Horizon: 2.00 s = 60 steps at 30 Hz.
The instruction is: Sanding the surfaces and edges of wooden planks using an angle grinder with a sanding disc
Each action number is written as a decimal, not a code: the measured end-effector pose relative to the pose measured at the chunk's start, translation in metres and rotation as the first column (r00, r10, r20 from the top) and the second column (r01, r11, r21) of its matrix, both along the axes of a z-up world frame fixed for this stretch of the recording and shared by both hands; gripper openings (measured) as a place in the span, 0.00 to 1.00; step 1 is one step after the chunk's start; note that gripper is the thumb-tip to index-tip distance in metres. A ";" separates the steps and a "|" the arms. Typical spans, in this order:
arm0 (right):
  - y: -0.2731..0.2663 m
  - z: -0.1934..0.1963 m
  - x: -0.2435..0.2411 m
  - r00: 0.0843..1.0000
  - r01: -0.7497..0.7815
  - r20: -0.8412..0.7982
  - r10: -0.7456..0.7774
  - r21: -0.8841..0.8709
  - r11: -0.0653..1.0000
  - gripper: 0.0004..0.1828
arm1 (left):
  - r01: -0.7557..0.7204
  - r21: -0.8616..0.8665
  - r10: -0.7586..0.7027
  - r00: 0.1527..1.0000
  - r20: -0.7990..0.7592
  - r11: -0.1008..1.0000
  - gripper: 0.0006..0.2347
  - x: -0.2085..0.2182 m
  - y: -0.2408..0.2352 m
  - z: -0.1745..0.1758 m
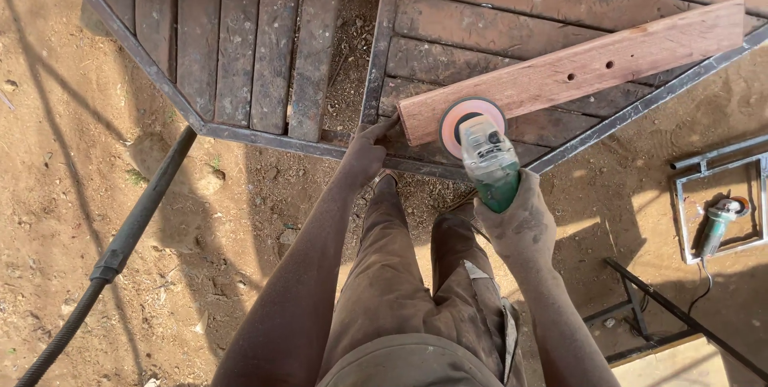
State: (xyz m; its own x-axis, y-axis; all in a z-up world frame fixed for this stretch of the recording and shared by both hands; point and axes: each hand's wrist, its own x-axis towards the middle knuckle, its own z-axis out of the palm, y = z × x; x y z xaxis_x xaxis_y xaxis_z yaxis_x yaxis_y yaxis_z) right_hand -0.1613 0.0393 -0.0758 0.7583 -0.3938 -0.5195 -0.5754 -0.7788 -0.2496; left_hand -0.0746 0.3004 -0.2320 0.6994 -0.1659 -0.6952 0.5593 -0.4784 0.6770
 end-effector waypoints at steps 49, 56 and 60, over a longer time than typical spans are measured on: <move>-0.036 0.037 0.088 0.942 -0.327 -0.033 0.333 0.125 0.937 0.41 | -0.173 0.145 0.143 0.970 0.195 0.974 0.28 -0.017 -0.031 0.031; -0.130 0.022 0.097 0.989 -0.124 0.083 0.125 -0.019 0.992 0.41 | -0.174 0.178 0.143 0.974 0.175 0.969 0.27 -0.019 -0.031 0.029; -0.216 -0.022 0.094 0.981 0.009 0.192 0.031 -0.204 0.979 0.43 | -0.156 0.198 0.124 0.978 0.165 0.968 0.27 -0.020 -0.030 0.023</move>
